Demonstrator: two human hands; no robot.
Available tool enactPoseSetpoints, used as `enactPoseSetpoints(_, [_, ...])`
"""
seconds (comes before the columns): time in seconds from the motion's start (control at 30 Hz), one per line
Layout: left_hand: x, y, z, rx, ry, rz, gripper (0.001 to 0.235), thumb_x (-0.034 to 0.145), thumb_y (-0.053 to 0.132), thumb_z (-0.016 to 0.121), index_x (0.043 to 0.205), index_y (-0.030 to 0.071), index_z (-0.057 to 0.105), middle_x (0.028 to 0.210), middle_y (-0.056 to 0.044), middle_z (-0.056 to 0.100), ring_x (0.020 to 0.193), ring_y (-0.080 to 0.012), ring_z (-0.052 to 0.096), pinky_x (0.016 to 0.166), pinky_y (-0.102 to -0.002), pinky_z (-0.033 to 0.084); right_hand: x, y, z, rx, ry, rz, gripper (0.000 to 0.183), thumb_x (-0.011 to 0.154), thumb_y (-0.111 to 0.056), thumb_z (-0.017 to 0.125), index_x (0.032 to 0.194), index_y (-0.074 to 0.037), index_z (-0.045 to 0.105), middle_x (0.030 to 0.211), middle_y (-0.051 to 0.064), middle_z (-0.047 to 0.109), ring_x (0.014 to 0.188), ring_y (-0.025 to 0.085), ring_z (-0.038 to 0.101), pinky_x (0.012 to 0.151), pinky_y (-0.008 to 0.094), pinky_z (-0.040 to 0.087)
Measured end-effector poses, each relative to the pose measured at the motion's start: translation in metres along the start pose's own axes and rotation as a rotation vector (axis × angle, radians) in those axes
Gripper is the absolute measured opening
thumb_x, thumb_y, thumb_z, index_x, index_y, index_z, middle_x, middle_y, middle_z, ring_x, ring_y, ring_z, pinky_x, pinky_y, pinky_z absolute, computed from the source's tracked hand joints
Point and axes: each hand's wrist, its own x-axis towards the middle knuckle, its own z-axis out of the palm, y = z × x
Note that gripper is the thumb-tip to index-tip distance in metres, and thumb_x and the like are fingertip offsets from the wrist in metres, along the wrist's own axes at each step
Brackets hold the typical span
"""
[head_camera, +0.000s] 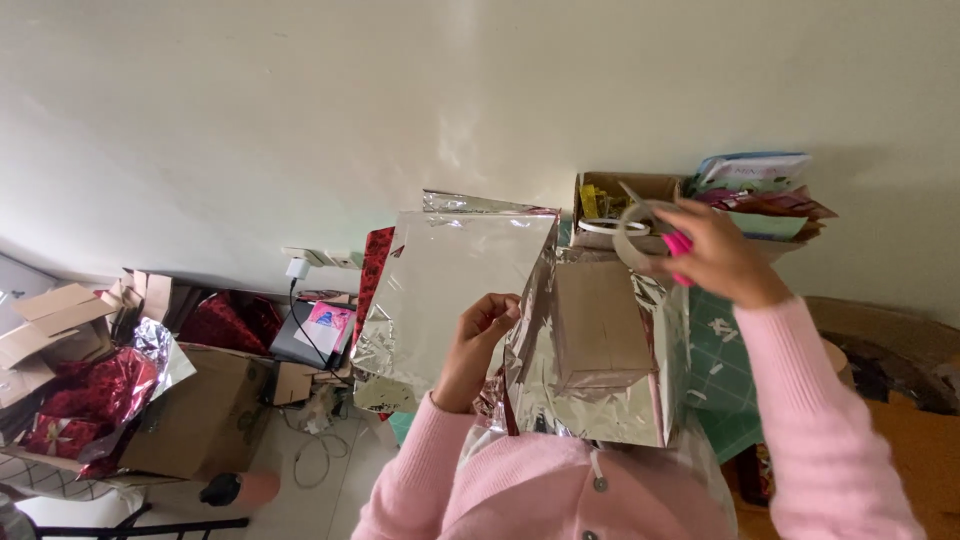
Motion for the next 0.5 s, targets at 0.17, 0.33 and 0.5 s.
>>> enactPoseSetpoints(0.17, [-0.002, 0.006, -0.003, -0.011, 0.002, -0.006, 0.013, 0.097, 0.017, 0.070, 0.099, 0.005, 0.070, 0.094, -0.007, 0.064, 0.099, -0.0162, 0.057, 0.095, -0.032, 0.044, 0.064, -0.001, 0.003, 0.015, -0.144, 0.079, 0.096, 0.072, -0.050, 0.085, 0.144, 0.005, 0.054, 0.146, 0.035, 0.049, 0.145, 0.050, 0.038, 0.120, 0.059, 0.025])
enactPoseSetpoints(0.33, [-0.005, 0.003, -0.006, -0.029, -0.009, -0.015, 0.013, 0.098, 0.018, 0.070, 0.098, 0.005, 0.069, 0.097, -0.009, 0.063, 0.103, -0.0180, 0.056, 0.099, -0.035, 0.043, 0.078, -0.011, 0.001, 0.022, -0.318, 0.229, 0.079, 0.076, -0.044, 0.078, 0.142, -0.004, 0.060, 0.152, 0.023, 0.053, 0.144, 0.041, 0.043, 0.120, 0.050, 0.032])
enactPoseSetpoints(0.5, [-0.006, 0.006, -0.003, -0.027, -0.018, -0.016, 0.015, 0.098, 0.019, 0.070, 0.100, 0.005, 0.070, 0.098, -0.008, 0.064, 0.104, -0.0181, 0.056, 0.099, -0.036, 0.043, 0.065, 0.014, 0.014, 0.000, -0.141, 0.138, 0.062, 0.089, -0.040, 0.069, 0.140, -0.005, 0.064, 0.145, 0.021, 0.059, 0.136, 0.042, 0.051, 0.114, 0.053, 0.037])
